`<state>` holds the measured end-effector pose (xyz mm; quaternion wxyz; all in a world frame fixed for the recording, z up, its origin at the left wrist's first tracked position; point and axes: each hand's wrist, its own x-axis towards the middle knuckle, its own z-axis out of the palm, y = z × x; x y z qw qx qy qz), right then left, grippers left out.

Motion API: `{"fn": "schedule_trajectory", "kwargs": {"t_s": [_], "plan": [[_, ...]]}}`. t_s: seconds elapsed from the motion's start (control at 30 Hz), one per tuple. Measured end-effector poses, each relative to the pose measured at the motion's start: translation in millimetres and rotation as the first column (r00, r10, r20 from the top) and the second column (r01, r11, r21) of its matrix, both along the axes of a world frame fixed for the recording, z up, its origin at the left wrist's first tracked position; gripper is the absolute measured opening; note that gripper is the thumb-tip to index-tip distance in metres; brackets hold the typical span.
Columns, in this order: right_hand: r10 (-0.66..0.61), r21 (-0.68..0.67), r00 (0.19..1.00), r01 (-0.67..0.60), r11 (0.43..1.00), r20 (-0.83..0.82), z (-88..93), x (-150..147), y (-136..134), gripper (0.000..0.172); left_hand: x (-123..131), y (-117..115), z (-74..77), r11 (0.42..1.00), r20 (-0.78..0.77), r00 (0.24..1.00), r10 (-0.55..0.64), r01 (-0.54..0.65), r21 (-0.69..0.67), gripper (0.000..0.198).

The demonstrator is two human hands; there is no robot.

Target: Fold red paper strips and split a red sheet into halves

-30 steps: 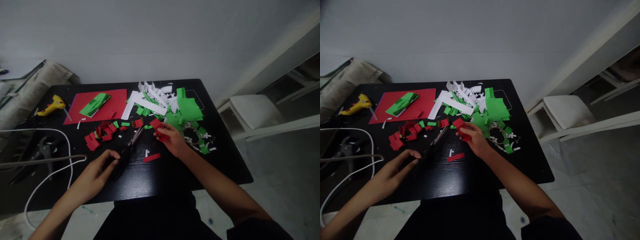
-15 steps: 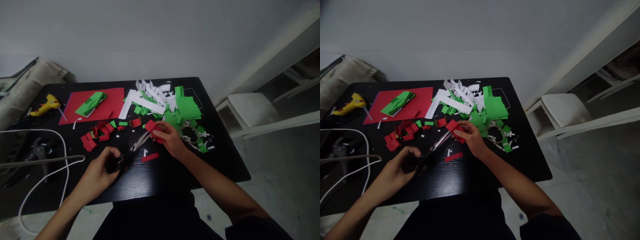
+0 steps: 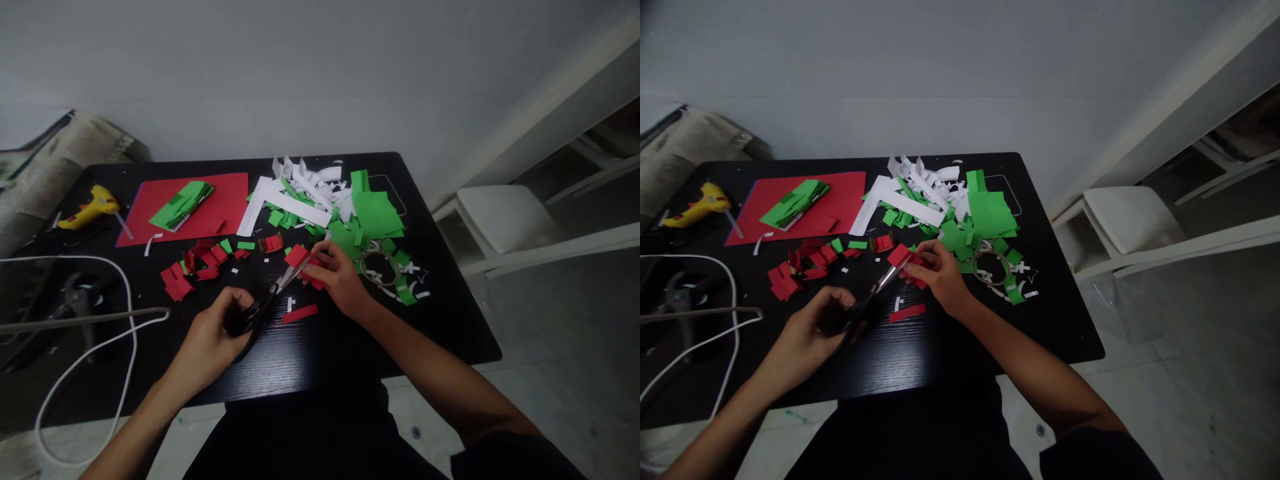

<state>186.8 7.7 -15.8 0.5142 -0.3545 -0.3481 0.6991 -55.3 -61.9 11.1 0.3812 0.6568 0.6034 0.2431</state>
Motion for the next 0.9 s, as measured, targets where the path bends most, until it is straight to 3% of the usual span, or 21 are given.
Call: {"fn": "schedule_trajectory", "kwargs": {"t_s": [0.9], "plan": [[-0.009, 0.005, 1.000, 0.009, 1.000, 0.017, 0.6, -0.9, -0.3, 0.037, 1.8, 1.8, -3.0, 1.000, 0.005, 1.000, -0.008, 0.008, 0.010, 0.030]]}}
